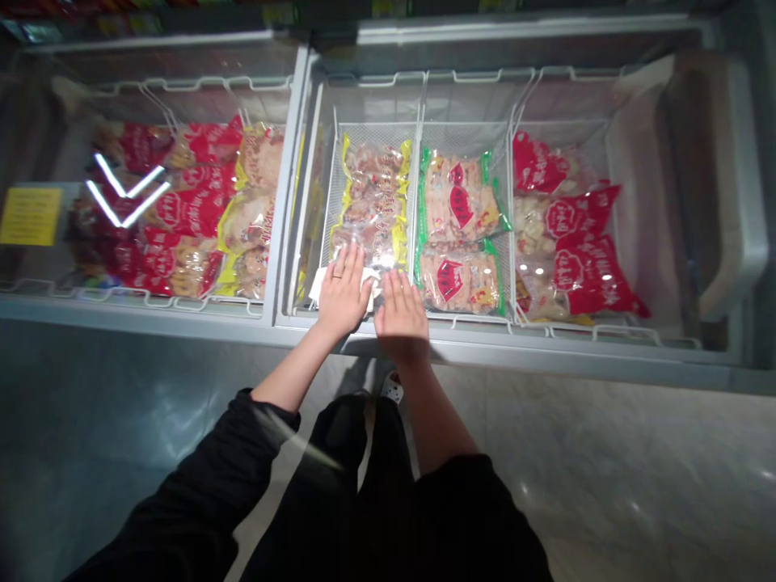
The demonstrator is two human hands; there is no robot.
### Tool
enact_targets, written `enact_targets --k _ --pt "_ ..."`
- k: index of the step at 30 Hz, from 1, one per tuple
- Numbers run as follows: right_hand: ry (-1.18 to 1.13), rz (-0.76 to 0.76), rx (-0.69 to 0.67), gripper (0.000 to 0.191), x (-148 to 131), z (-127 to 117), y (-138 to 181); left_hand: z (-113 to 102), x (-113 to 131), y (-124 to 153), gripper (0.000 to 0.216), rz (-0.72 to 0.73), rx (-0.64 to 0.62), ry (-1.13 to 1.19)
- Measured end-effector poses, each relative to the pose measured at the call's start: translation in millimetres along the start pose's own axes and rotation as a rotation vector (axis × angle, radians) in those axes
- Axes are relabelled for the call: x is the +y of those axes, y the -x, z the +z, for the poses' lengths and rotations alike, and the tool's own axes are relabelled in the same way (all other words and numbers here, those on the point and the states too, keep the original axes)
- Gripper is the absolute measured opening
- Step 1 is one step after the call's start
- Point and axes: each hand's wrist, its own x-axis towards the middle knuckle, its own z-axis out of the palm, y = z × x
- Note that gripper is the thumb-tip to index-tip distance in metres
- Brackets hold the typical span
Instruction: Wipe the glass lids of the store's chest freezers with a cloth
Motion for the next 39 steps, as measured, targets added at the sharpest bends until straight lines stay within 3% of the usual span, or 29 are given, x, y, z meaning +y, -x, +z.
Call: enact_targets --k 4,8,12,16,20,24,27,31,35,39 --pt "0.011 -0.003 -0.056 0.066 1 -4 -4 -2 1 -14 0.068 0.090 -0.044 0.002" --pt "0.005 0.005 -0.054 0.066 3 -2 -1 -11 -10 -41 0.068 0.030 -0.003 -0.020" --pt "0.008 0.029 0.000 0.071 6 3 -1 -6 -11 -9 0.068 0.042 0.030 -0.034" --pt "0.021 0.040 -0.006 0.072 14 -3 -29 6 -1 19 0.067 0.149 -0.020 -0.047" --pt "0.010 0.033 -0.002 0.072 27 -5 -72 1 -5 -23 0.066 0.239 -0.017 -0.037" --pt "-0.003 0.012 -0.021 0.070 37 5 -95 -12 -27 -59 0.067 0.145 0.029 -0.023" --pt "0.013 0.007 -0.023 0.068 37 9 -95 -13 -35 -41 0.068 0.079 0.050 -0.031" --pt "0.009 -0.002 -0.010 0.067 35 8 -92 -3 -17 -14 0.067 0.063 0.028 -0.036" --pt "0.017 0.012 -0.030 0.066 34 7 -93 0 -5 -48 0.067 0.152 0.014 -0.007" --pt "0.031 0.018 -0.027 0.065 34 8 -94 -10 -24 -87 0.067 0.129 0.038 0.010"
